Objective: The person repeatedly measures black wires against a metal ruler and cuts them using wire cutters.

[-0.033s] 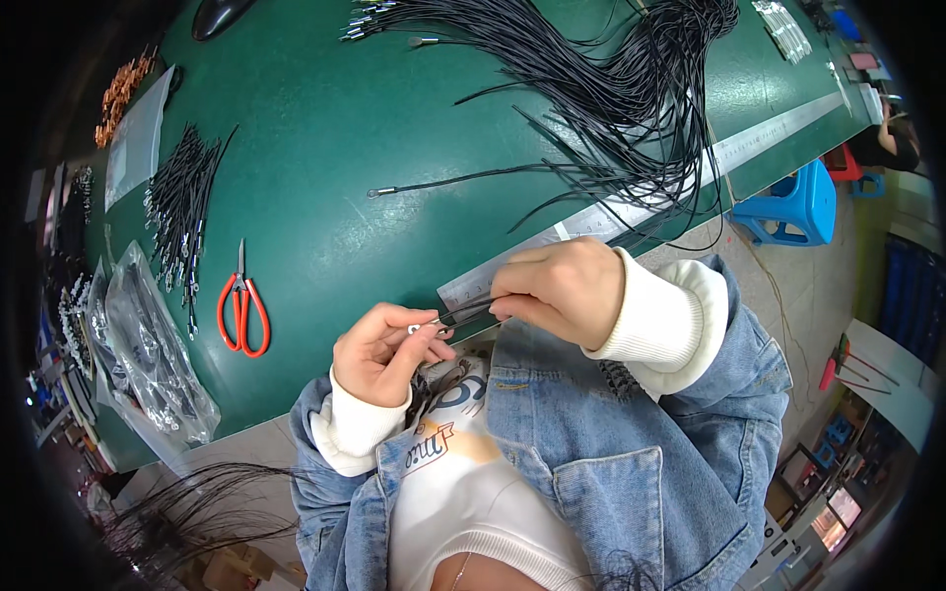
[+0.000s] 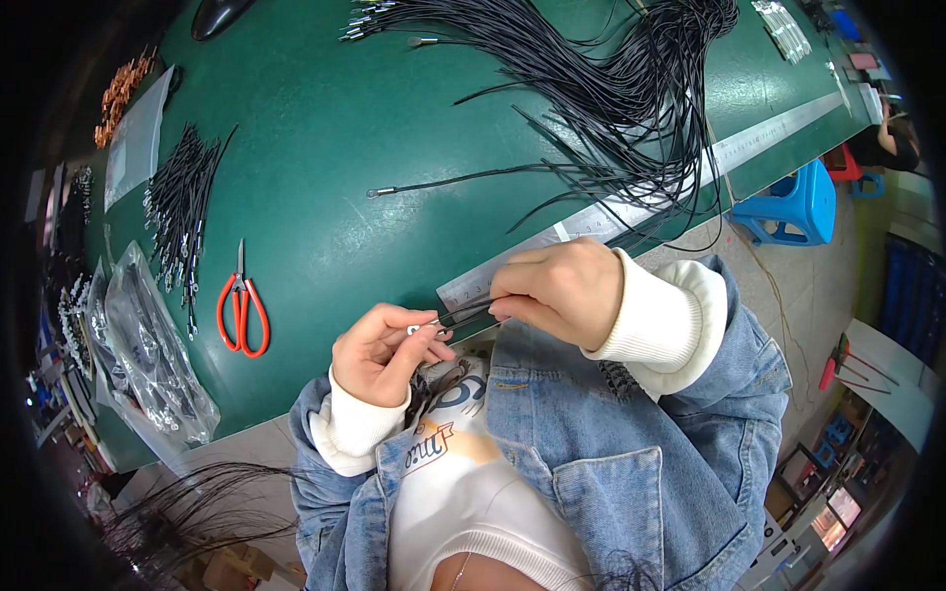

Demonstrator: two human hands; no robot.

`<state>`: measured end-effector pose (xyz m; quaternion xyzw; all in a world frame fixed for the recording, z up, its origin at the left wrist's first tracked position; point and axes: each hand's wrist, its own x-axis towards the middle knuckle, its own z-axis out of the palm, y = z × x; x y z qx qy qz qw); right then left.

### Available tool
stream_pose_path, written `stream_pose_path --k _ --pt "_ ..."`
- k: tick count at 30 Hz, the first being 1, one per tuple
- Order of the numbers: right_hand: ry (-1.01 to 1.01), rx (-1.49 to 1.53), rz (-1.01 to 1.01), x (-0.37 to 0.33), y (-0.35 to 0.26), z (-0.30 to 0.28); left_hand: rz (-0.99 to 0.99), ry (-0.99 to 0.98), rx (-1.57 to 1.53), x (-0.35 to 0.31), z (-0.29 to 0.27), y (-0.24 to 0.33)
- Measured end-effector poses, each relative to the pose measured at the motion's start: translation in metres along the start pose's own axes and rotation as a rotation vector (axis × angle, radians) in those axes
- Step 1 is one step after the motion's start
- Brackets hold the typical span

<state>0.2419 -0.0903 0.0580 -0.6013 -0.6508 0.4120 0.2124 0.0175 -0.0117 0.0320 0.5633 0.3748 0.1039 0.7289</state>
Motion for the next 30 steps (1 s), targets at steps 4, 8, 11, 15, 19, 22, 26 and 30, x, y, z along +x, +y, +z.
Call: stream_pose_path --k 4,8,11,15,19,22,26,30 --pt "0.031 0.01 -0.017 0.003 -0.004 0.003 -0.059 -0.023 -0.018 -0.002 -0.003 0.002" --pt "0.044 -0.083 -0.017 0.004 -0.001 0.008 0.105 -0.007 0.073 0.0 -0.002 0.003" --pt "0.034 -0.093 -0.038 0.005 0.0 0.008 0.312 0.03 0.232 0.001 0.0 0.003" --pt "0.142 -0.213 -0.191 0.009 -0.006 0.013 0.474 0.104 0.5 -0.001 -0.001 -0.004" --pt "0.112 -0.404 -0.257 0.007 -0.002 0.013 0.42 0.115 0.517 -0.001 0.0 -0.003" --pt "0.168 -0.278 -0.26 0.008 0.003 0.023 0.401 0.113 0.553 -0.002 0.001 0.0" --pt "0.058 -0.149 -0.017 0.006 -0.002 0.025 0.655 0.209 0.719 0.01 0.0 -0.005" --pt "0.014 -0.179 0.067 0.009 -0.006 0.023 0.743 0.151 0.775 0.01 -0.002 -0.013"
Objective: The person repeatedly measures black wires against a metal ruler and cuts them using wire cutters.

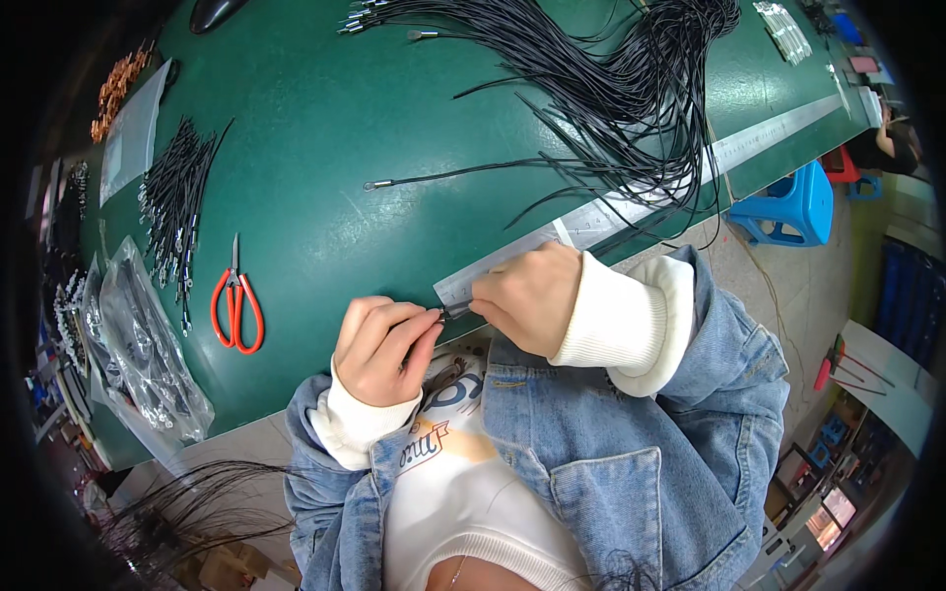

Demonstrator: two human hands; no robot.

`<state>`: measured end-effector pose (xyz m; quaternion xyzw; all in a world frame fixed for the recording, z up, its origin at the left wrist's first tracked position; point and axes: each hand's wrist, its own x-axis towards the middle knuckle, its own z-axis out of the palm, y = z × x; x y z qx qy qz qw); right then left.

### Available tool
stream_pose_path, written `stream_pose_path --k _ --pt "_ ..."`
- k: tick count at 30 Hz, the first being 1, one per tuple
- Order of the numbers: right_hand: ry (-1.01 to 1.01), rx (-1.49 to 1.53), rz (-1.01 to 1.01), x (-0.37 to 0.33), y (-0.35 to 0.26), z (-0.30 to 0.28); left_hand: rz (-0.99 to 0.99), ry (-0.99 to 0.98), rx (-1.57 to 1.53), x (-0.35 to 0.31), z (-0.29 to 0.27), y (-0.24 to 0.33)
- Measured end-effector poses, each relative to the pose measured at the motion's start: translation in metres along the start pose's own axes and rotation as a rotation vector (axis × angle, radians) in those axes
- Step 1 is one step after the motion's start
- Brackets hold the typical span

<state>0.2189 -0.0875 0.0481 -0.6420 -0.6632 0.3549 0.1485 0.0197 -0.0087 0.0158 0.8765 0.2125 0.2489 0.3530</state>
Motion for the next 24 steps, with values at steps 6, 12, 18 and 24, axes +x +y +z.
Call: stream_pose_path --k 6,12,18,24 --pt "0.003 -0.074 0.044 0.009 -0.002 -0.008 0.075 -0.022 0.086 0.001 0.003 0.001" --pt "0.009 -0.142 -0.018 0.01 0.003 -0.004 0.065 -0.043 0.1 0.003 0.003 0.004" --pt "-0.059 -0.135 0.025 0.012 0.003 -0.005 0.061 -0.042 0.096 0.003 0.004 0.003" --pt "-0.103 -0.053 0.022 0.006 0.013 -0.02 0.074 -0.062 0.112 0.004 0.003 0.003"
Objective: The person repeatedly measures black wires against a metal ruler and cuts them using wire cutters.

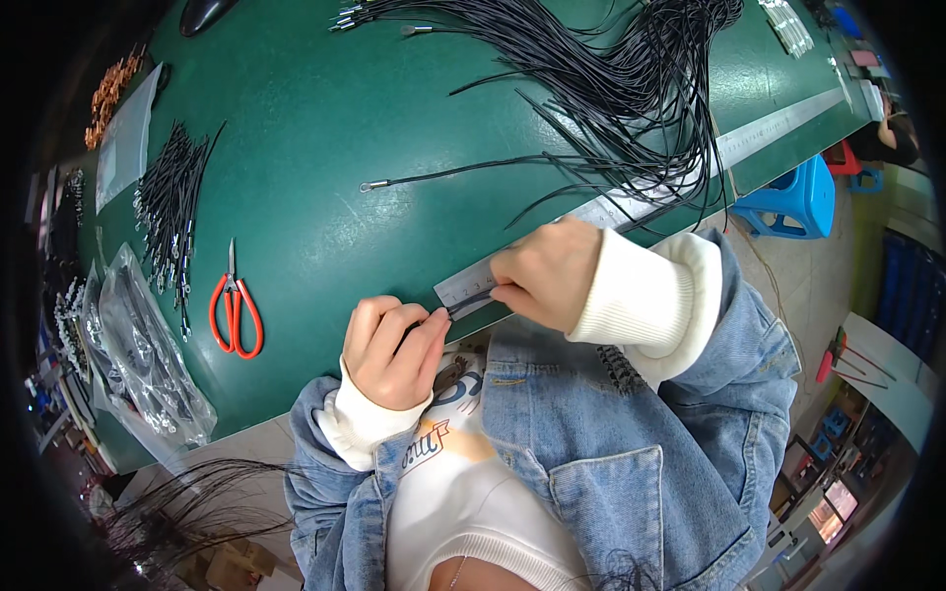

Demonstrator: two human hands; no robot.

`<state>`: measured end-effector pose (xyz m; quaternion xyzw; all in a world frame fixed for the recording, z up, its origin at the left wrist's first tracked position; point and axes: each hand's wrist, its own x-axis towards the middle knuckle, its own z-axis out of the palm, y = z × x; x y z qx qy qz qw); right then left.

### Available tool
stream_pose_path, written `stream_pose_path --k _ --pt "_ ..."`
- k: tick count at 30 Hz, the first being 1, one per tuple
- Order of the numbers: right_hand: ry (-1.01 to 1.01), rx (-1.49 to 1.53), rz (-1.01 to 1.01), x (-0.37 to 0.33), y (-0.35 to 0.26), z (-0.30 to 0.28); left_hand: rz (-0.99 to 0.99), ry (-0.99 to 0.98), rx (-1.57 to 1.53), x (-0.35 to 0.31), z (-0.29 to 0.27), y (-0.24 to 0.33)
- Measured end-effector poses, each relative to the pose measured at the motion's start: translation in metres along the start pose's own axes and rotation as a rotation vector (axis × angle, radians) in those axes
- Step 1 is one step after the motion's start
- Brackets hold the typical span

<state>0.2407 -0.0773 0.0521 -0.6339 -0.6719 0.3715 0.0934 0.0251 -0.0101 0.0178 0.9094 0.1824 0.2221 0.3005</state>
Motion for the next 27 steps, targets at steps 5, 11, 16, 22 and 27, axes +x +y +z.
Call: stream_pose_path --k 5,11,16,22,27 --pt "-0.025 0.013 0.063 -0.013 0.012 -0.008 0.015 -0.015 0.011 0.003 0.001 0.001" --pt "-0.028 0.063 0.062 -0.022 0.032 -0.023 0.003 -0.008 0.039 0.003 0.001 0.003" --pt "-0.1 0.095 0.071 -0.025 0.038 -0.032 -0.014 -0.033 0.039 0.005 0.0 0.003" --pt "-0.09 0.134 0.13 -0.033 0.049 -0.036 -0.032 -0.034 0.044 0.005 0.0 0.004" --pt "-0.081 0.035 0.179 -0.029 0.041 -0.037 -0.001 -0.019 0.05 0.003 0.003 0.0"
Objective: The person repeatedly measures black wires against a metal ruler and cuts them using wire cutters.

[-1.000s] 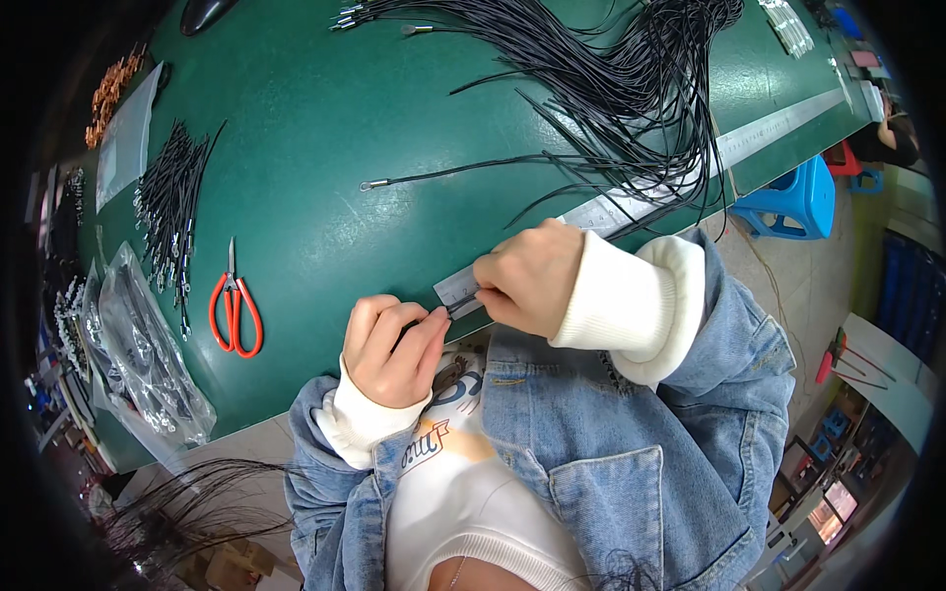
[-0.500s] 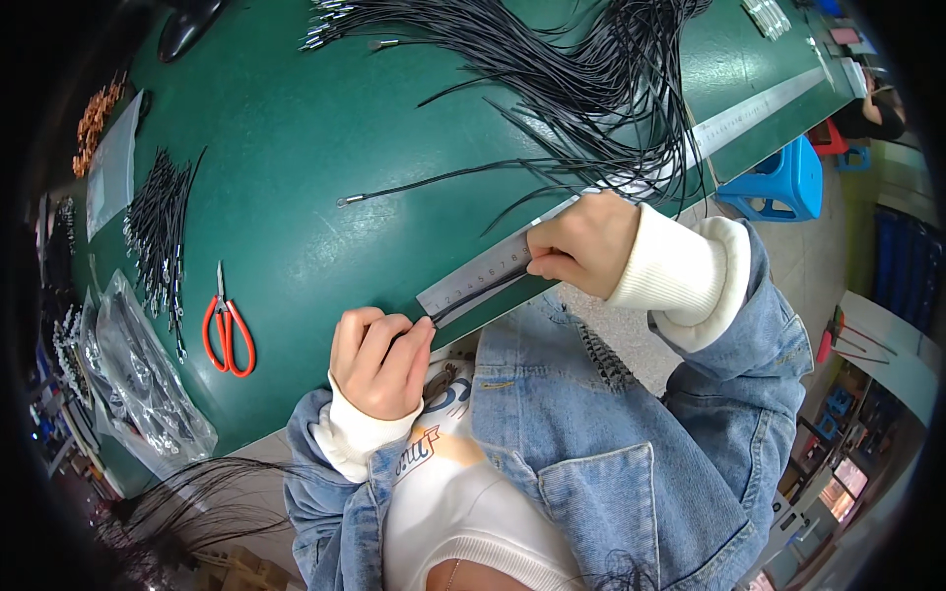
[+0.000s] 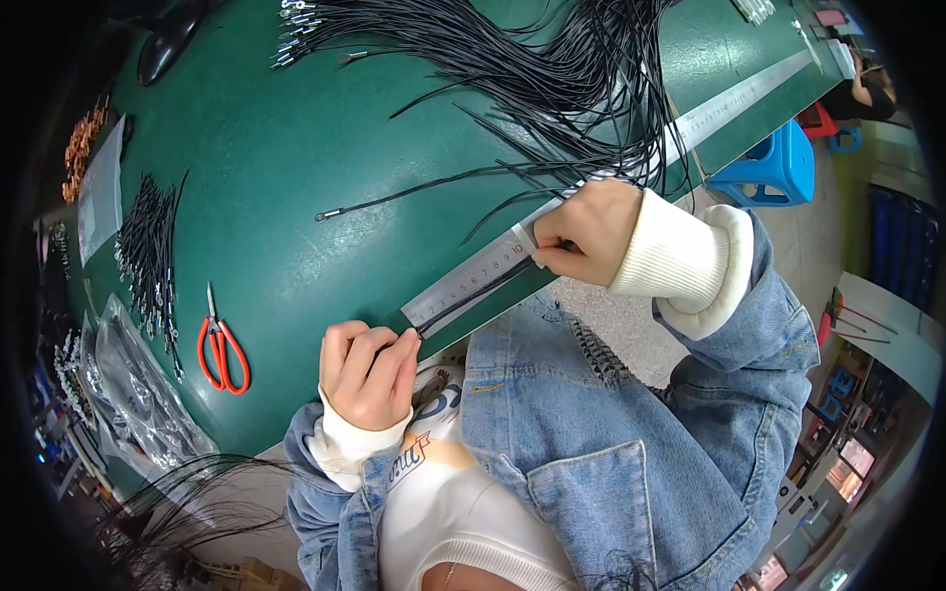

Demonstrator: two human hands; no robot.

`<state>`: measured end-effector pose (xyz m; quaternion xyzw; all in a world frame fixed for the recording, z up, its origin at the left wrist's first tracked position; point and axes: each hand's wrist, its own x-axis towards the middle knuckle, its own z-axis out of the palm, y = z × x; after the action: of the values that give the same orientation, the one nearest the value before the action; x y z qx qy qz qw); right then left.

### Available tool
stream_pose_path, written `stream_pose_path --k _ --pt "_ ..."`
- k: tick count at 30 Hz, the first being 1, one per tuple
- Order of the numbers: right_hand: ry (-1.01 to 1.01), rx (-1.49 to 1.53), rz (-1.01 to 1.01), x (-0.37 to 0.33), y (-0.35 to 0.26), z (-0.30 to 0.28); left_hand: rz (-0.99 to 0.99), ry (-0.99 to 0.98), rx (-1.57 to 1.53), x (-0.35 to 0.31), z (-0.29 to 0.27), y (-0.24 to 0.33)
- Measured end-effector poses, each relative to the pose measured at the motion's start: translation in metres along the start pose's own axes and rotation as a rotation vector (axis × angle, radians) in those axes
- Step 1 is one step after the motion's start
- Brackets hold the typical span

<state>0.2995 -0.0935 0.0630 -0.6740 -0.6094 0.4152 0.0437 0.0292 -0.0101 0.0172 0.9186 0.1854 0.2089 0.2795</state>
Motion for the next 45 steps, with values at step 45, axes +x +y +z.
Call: stream_pose_path --k 45 --pt "0.017 -0.019 0.021 0.005 0.0 0.008 -0.031 -0.003 -0.045 0.001 0.0 -0.002"
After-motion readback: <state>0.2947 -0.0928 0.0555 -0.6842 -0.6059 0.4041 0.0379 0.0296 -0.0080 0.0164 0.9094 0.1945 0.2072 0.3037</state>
